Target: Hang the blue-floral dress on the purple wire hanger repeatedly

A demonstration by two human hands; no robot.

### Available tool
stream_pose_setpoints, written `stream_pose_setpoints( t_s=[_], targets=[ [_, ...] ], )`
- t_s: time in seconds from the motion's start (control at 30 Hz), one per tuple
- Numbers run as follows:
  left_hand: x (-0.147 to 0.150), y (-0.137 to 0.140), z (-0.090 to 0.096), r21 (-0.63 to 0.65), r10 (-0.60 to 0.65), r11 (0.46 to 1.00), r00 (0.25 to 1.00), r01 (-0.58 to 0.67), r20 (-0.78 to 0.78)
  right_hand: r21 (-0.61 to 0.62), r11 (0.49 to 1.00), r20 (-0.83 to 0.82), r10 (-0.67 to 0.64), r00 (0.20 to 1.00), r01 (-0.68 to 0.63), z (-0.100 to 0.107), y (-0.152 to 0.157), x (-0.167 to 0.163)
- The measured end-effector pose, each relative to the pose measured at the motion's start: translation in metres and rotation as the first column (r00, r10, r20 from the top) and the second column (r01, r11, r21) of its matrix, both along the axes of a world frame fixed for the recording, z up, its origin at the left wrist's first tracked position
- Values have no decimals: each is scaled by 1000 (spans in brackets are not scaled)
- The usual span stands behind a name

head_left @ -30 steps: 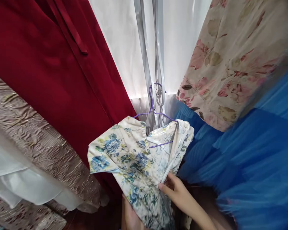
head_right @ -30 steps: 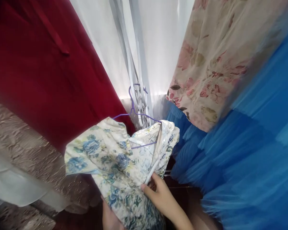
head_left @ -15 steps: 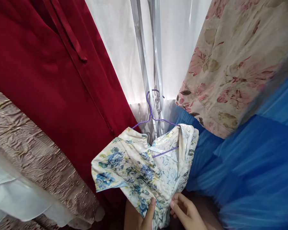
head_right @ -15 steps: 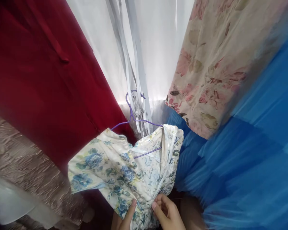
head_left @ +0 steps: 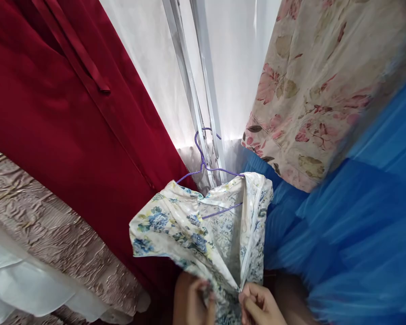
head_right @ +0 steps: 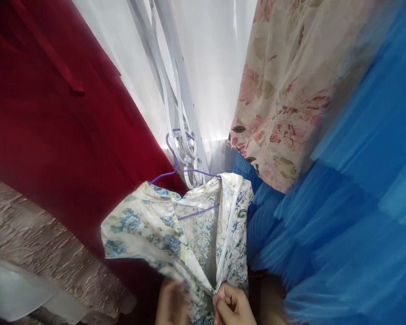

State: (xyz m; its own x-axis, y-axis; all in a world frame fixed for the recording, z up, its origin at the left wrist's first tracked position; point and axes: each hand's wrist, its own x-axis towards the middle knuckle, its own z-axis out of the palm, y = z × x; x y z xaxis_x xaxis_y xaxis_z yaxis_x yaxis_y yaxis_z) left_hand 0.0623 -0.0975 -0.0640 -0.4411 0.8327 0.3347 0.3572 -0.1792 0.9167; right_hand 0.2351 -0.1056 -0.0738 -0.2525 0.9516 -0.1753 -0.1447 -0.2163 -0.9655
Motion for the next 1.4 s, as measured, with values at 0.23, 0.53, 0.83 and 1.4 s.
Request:
stream_pose_setpoints(
  t_s=[0.23,0.53,0.83,1.4],
  targets=[
    [32,5,-11,-80,-261,965,933,249,-245,81,995,39,-64,997,61,24,4,-23],
    [36,-6,-57,-199,-327,936,929,291,-175,230,927,-63,-289,955,296,127,69,-29],
    [52,11,-45,-311,-575,792,813,525,-92,492,790,-135,-347,928,367,238,122,-21],
    [24,111,225,401,-253,778,825,484,-506,484,821,-124,-278,952,303,194,106,-29]
  ],
)
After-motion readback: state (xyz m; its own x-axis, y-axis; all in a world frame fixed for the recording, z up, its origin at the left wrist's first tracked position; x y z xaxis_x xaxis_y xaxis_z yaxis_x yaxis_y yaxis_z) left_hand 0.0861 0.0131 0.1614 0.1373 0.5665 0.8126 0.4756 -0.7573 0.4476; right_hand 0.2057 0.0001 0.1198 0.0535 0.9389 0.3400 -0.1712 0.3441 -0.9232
